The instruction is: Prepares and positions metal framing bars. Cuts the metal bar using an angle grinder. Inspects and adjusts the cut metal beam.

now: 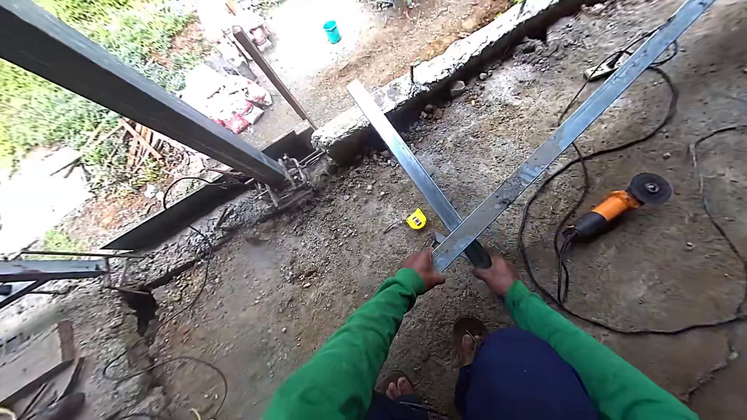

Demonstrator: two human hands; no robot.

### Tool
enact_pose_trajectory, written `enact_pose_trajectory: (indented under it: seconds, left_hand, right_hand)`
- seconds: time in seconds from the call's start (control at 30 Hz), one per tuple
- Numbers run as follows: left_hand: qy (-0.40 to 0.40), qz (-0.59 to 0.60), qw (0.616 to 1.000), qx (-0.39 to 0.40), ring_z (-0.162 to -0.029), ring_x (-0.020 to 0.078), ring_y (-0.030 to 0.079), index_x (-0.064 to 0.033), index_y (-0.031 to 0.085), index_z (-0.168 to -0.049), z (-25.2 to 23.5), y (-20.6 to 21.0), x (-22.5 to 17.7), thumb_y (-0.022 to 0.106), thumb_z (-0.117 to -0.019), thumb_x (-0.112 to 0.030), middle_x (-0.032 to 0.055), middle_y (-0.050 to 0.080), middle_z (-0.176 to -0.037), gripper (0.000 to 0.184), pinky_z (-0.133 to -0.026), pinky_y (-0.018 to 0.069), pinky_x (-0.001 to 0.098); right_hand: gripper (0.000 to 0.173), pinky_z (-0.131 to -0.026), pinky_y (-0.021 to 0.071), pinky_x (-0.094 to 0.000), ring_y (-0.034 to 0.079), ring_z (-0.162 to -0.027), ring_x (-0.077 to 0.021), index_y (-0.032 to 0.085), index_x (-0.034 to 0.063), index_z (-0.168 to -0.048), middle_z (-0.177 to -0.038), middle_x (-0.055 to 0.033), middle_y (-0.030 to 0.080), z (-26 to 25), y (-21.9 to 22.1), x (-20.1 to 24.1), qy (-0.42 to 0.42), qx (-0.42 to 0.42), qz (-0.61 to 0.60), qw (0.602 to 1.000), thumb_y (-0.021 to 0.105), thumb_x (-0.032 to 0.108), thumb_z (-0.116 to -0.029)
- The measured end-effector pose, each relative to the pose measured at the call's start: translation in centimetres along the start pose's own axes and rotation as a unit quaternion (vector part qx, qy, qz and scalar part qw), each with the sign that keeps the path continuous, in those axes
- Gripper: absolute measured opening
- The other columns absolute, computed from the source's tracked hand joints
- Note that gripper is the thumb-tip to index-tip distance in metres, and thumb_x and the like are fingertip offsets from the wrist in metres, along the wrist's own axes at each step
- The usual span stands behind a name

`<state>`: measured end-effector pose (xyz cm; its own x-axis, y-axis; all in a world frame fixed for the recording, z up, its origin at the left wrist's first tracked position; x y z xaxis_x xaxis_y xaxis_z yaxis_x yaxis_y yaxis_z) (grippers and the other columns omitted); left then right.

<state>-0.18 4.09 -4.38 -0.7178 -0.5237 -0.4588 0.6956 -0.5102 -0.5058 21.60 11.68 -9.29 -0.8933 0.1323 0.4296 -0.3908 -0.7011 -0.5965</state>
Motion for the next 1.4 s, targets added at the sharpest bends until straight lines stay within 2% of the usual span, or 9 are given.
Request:
enact_pose_trajectory:
  seconds: [0.17, 0.27, 0.43, 0.6, 0.73, 0.97, 1.1, 1.2, 1.4]
  left_hand:
    - [-0.014, -0.009, 1.0, -0.002, -0.11, 0.0359, 0.07, -0.0105, 0.058, -0.135, -0.9, 1.8, 1.0, 0.081, -0.0759, -0.038, 0.0162, 0.072, -0.117, 0.069, -0.091, 0.0547, 0.0627]
    - [-0.024, -0.007, 1.0, 0.006, -0.111, 0.0367, 0.069, -0.0094, 0.058, -0.136, -2.1, 3.2, 1.9, 0.081, -0.0764, -0.038, 0.0173, 0.071, -0.119, 0.07, -0.092, 0.0545, 0.0631]
    - [-0.054, 0.006, 0.999, 0.003, -0.123, 0.0386, 0.064, -0.009, 0.05, -0.148, -4.0, 5.3, 3.5, 0.08, -0.081, -0.037, 0.0201, 0.065, -0.133, 0.078, -0.1, 0.0518, 0.062]
    - [-0.019, 0.027, 0.999, 0.006, -0.136, 0.0386, 0.054, -0.0091, 0.025, -0.164, -3.0, 4.8, 3.7, 0.083, -0.084, -0.046, 0.0212, 0.054, -0.149, 0.105, -0.111, 0.044, 0.0608]
    - [0.017, 0.155, 0.982, -0.111, -0.139, 0.0374, 0.053, -0.0047, 0.033, -0.16, 1.0, 0.0, 7.9, 0.078, -0.0925, -0.04, 0.0236, 0.051, -0.152, 0.088, -0.116, 0.0417, 0.0572]
    - [-0.231, 0.114, 0.958, -0.124, -0.131, 0.045, 0.057, -0.002, 0.047, -0.151, 14.7, 4.1, 23.5, 0.086, -0.0848, -0.038, 0.0285, 0.06, -0.139, 0.085, -0.11, 0.0444, 0.0647]
    - [-0.339, 0.026, 0.94, -0.011, -0.145, 0.0406, 0.043, -0.0137, 0.044, -0.156, 18.2, 11.6, 25.8, 0.089, -0.0768, -0.048, 0.0174, 0.05, -0.154, 0.098, -0.114, 0.0391, 0.0635]
    - [-0.388, 0.009, 0.921, -0.042, -0.152, 0.0419, 0.031, -0.0167, 0.045, -0.155, 17.4, 13.3, 25.7, 0.086, -0.0813, -0.039, 0.0161, 0.046, -0.158, 0.088, -0.119, 0.028, 0.0675]
    - [-0.341, -0.005, 0.94, 0.002, -0.136, 0.0372, 0.054, -0.0156, 0.053, -0.149, 15.2, 12.4, 26.7, 0.087, -0.0784, -0.036, 0.0155, 0.06, -0.144, 0.08, -0.114, 0.0386, 0.0636]
  right_hand:
    - [0.066, -0.106, 0.0474, -0.059, 0.062, -0.123, -0.0383, 0.06, 0.0011, -0.135, -0.131, -0.0222, 0.065, -4.0, 1.4, 2.7, -0.037, -0.029, 0.054, 0.997, 0.08, 0.04, -0.0854]
    - [0.085, -0.116, 0.0417, -0.0523, 0.051, -0.139, -0.0372, 0.043, -0.0008, -0.153, -0.151, -0.0241, 0.05, -3.1, 2.3, 0.5, -0.106, -0.039, 0.083, 0.99, 0.076, 0.045, -0.089]
    - [0.105, -0.117, 0.0389, -0.0519, 0.05, -0.139, -0.0387, 0.023, 0.002, -0.162, -0.152, -0.024, 0.049, -1.6, 4.1, -7.7, -0.099, -0.052, 0.108, 0.988, 0.08, 0.045, -0.0844]
    - [0.099, -0.113, 0.0431, -0.0539, 0.055, -0.134, -0.039, 0.033, 0.0081, -0.16, -0.145, -0.0208, 0.057, -1.0, 4.6, -10.7, -0.043, -0.1, 0.117, 0.987, 0.078, 0.047, -0.0809]
    - [0.088, -0.11, 0.0448, -0.055, 0.057, -0.131, -0.0404, 0.044, 0.0045, -0.154, -0.142, -0.0229, 0.059, -1.1, 4.2, -10.5, -0.053, -0.121, 0.113, 0.985, 0.074, 0.049, -0.0843]
    - [0.082, -0.109, 0.0446, -0.0581, 0.056, -0.132, -0.0419, 0.046, 0.0003, -0.15, -0.143, -0.0259, 0.057, -0.1, 3.6, -8.6, -0.043, -0.064, 0.114, 0.99, 0.071, 0.043, -0.0858]
    - [0.083, -0.107, 0.0466, -0.058, 0.057, -0.13, -0.0407, 0.045, -0.0004, -0.15, -0.143, -0.0264, 0.056, -0.7, 4.0, -9.2, -0.032, -0.044, 0.129, 0.99, 0.076, 0.042, -0.086]
    - [0.084, -0.107, 0.0468, -0.0586, 0.057, -0.13, -0.0408, 0.042, -0.0001, -0.152, -0.144, -0.0266, 0.054, -0.6, 4.1, -9.1, -0.022, -0.036, 0.128, 0.991, 0.076, 0.041, -0.0866]
    - [0.083, -0.098, 0.0503, -0.0635, 0.064, -0.119, -0.0432, 0.04, 0.0037, -0.153, -0.136, -0.0259, 0.062, -0.4, 3.9, -9.1, -0.008, -0.05, 0.148, 0.988, 0.074, 0.042, -0.0876]
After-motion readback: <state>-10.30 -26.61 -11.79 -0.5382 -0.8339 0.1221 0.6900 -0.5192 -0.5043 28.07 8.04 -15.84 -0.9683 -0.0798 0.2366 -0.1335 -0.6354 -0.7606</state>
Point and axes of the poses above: each hand's wrist, its own z-axis away from the middle knuckle, its own y-axis out of the palm, x = y × z, the point moved 6 cm from there along -z, towards the middle knuckle
